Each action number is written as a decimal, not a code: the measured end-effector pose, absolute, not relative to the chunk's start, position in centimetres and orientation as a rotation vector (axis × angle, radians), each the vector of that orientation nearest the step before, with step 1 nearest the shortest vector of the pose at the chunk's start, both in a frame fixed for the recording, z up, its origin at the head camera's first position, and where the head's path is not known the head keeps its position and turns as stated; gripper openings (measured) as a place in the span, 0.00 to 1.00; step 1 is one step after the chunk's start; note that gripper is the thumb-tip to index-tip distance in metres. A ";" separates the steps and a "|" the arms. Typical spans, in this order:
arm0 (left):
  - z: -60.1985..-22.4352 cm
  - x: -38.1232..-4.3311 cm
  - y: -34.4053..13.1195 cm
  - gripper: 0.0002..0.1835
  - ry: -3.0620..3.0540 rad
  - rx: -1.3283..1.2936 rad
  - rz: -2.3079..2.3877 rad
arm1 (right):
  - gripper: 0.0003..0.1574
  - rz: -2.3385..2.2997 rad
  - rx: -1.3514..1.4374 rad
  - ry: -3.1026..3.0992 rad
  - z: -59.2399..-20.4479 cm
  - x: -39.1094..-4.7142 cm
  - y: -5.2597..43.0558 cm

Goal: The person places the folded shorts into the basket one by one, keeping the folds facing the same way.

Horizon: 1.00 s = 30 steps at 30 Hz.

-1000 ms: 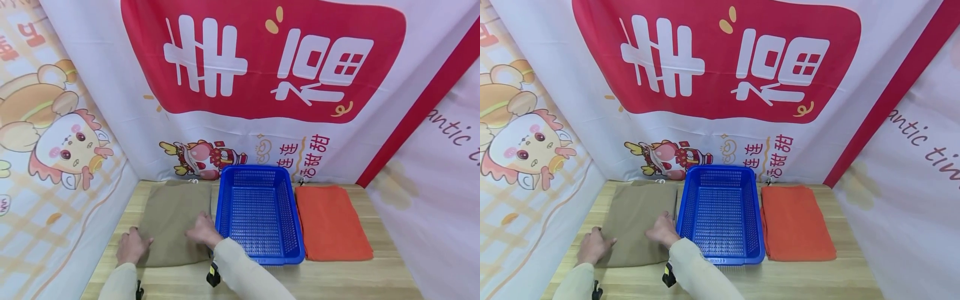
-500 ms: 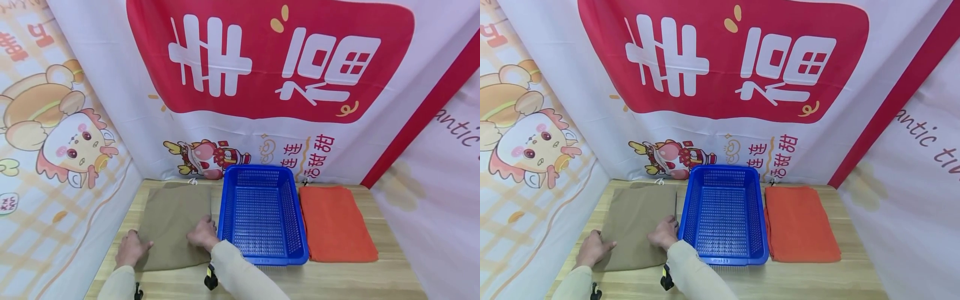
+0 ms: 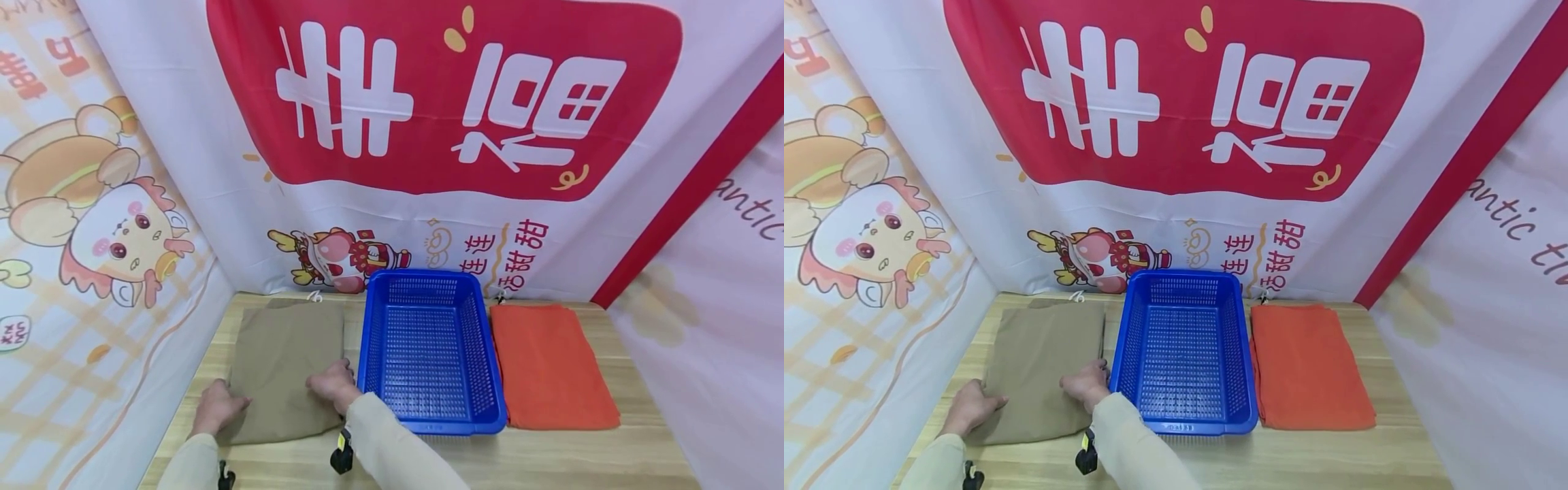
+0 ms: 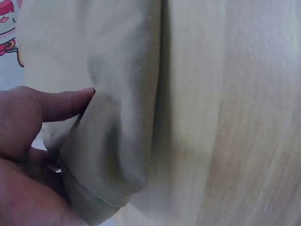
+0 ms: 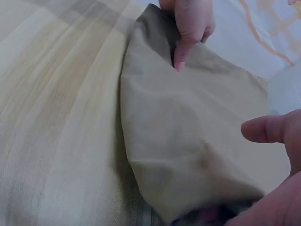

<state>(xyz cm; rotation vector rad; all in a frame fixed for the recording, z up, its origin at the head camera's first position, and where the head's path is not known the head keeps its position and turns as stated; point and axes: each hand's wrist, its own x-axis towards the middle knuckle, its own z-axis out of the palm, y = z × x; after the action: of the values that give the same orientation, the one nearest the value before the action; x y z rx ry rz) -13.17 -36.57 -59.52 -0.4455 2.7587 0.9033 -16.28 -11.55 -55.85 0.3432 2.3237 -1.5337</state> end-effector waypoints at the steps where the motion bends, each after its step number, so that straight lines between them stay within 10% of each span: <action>1: -59.4 -13.2 -36.5 0.36 2.739 -0.454 0.935 | 0.50 -1.563 0.345 2.292 -55.9 -16.4 -11.6; 12: -57.3 -13.7 -35.7 0.43 2.393 -0.532 1.394 | 0.10 -1.765 0.295 2.110 -54.5 -17.6 -11.0; 30: -47.6 -14.6 -32.7 0.17 2.186 -0.325 1.793 | 0.12 -1.867 0.013 1.718 -47.5 -19.9 -6.3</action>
<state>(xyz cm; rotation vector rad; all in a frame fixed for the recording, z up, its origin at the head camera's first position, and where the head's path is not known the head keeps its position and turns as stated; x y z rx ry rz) -14.55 -32.65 -47.61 -0.3248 2.1855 1.7933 -19.89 -6.28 -47.45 0.0133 1.7181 -1.8670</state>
